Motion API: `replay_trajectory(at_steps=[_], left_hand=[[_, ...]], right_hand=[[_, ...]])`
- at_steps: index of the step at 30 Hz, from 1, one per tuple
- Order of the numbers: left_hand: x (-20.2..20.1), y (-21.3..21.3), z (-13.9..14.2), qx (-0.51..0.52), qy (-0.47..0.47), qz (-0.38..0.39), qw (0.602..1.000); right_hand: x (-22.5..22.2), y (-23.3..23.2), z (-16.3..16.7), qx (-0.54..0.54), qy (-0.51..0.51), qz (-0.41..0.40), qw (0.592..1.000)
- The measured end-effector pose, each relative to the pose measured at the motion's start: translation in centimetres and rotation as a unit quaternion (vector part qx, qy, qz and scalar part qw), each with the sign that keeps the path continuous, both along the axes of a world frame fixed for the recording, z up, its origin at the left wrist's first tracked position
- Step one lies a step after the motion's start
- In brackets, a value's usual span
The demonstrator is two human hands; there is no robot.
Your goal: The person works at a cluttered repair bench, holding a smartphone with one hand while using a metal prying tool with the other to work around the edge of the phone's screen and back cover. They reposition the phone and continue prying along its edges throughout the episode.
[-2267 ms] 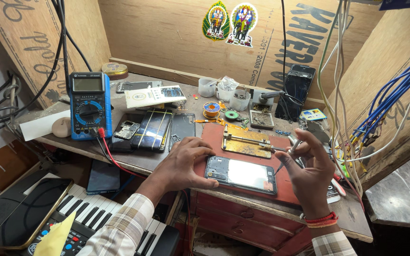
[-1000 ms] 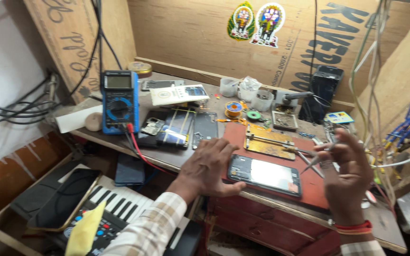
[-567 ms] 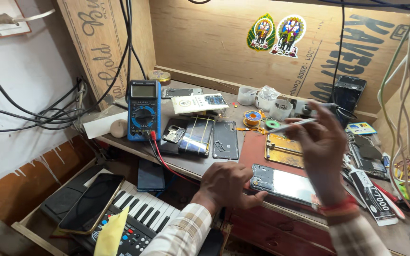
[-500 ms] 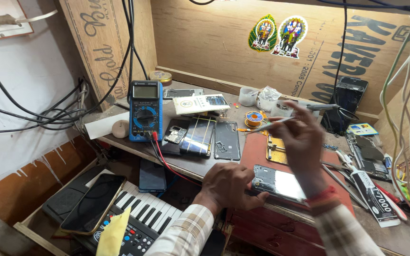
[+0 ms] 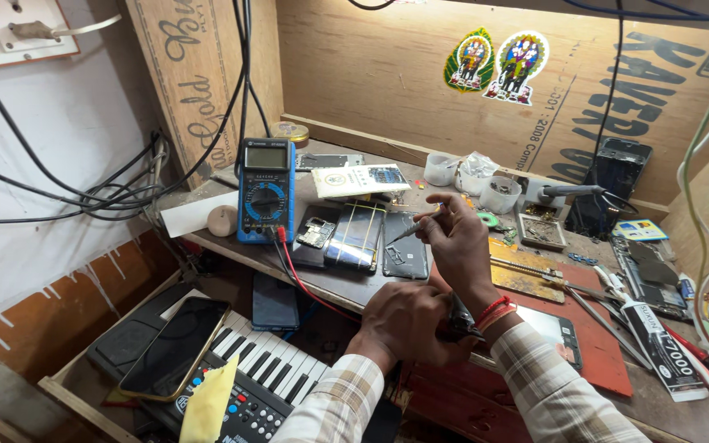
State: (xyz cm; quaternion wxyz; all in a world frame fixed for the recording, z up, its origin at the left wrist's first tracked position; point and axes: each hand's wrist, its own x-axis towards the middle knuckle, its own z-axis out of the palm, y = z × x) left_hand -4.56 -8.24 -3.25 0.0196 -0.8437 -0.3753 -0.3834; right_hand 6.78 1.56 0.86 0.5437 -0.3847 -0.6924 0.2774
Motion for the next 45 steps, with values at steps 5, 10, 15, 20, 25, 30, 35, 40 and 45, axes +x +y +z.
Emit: replay_trajectory(at_steps=[5, 10, 15, 20, 25, 30, 35, 40, 45], left_hand=[[0.03, 0.06, 0.07, 0.021, -0.008, 0.01, 1.0], [0.01, 0.05, -0.06, 0.009, -0.004, 0.017, 1.0], [0.21, 0.1, -0.12, 0.016, 0.004, 0.022, 1.0], [0.18, 0.04, -0.01, 0.017, -0.004, 0.019, 1.0], [0.16, 0.03, 0.03, 0.023, -0.007, 0.017, 1.0], [0.14, 0.03, 0.02, 0.011, 0.003, 0.025, 1.0], [0.16, 0.09, -0.12, 0.019, 0.001, 0.019, 1.0], [0.14, 0.11, -0.12, 0.021, -0.006, 0.018, 1.0], [0.1, 0.1, -0.18, 0.021, -0.011, 0.018, 1.0]], right_hand=[[-0.39, -0.19, -0.33, -0.004, -0.013, -0.006, 1.0], [-0.25, -0.05, -0.59, -0.004, -0.013, -0.004, 1.0], [0.14, 0.01, -0.67, -0.006, 0.0, 0.006, 1.0], [0.15, -0.02, -0.6, -0.004, -0.011, -0.005, 1.0], [0.03, -0.07, -0.47, 0.001, -0.003, 0.004, 1.0], [0.03, -0.15, -0.56, -0.002, -0.004, 0.005, 1.0], [0.55, -0.09, -0.62, 0.001, 0.01, 0.018, 1.0], [0.39, -0.12, -0.82, 0.002, -0.008, 0.0, 1.0], [0.23, -0.16, -0.83, 0.002, -0.004, 0.003, 1.0]])
